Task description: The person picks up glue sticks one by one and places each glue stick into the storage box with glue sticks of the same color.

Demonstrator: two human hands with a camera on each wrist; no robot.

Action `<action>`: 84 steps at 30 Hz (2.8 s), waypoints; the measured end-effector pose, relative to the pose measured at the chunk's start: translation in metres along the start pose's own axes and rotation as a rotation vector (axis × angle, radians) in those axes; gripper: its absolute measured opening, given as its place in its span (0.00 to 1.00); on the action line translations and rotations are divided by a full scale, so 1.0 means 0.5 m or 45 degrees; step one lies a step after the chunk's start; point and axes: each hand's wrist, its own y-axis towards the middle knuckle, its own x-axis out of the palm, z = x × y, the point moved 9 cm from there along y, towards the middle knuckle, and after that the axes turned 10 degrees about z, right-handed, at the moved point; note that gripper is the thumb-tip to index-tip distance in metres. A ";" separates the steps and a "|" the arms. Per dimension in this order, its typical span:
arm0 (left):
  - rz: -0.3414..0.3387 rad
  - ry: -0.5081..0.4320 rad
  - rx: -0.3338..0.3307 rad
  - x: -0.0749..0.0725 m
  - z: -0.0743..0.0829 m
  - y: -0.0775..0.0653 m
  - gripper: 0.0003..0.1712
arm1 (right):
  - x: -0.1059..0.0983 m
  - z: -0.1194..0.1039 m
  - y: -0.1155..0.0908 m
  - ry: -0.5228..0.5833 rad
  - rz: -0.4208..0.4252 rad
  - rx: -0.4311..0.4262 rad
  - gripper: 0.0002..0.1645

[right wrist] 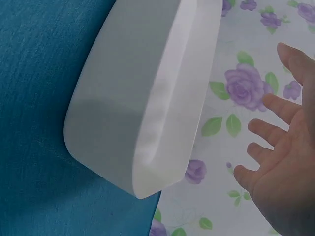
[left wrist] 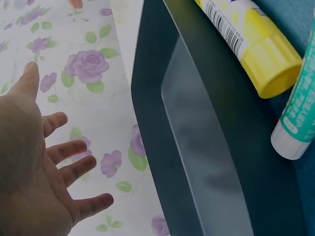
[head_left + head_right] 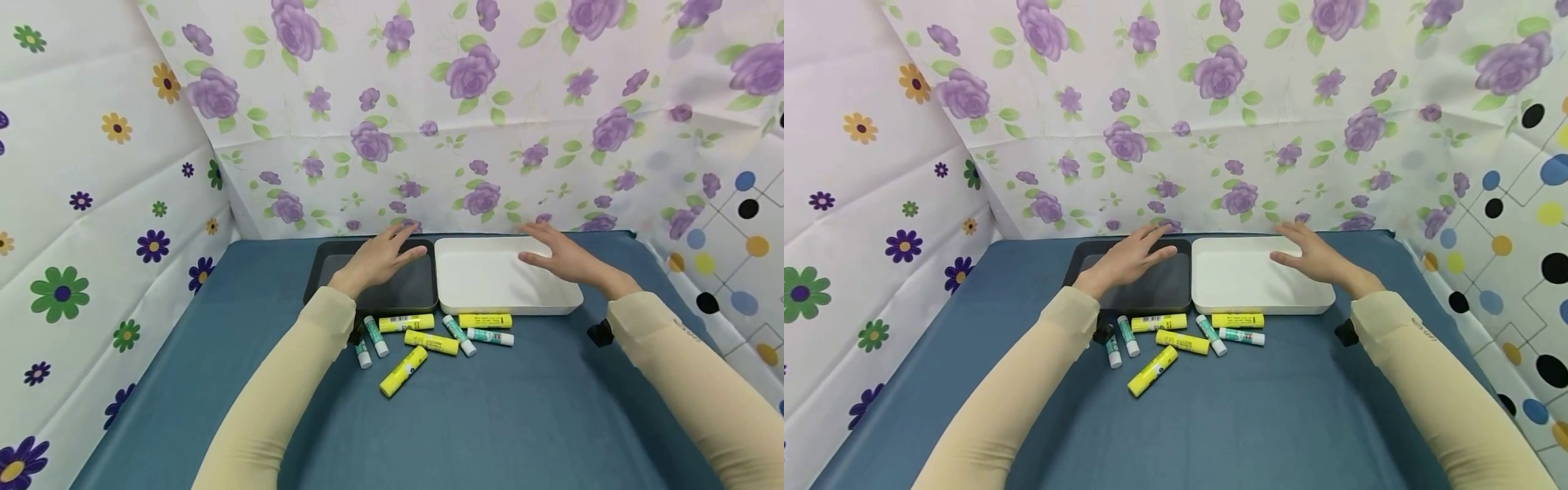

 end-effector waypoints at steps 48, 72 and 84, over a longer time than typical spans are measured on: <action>-0.158 -0.247 0.243 -0.003 0.093 -0.145 0.35 | -0.018 0.135 -0.046 0.100 -0.013 0.215 0.51; -0.371 -0.275 0.235 0.034 0.100 -0.251 0.33 | -0.012 0.165 -0.061 0.131 -0.087 0.286 0.53; -0.437 -0.187 0.173 0.071 0.084 -0.281 0.35 | -0.009 0.186 -0.067 0.272 -0.061 0.293 0.51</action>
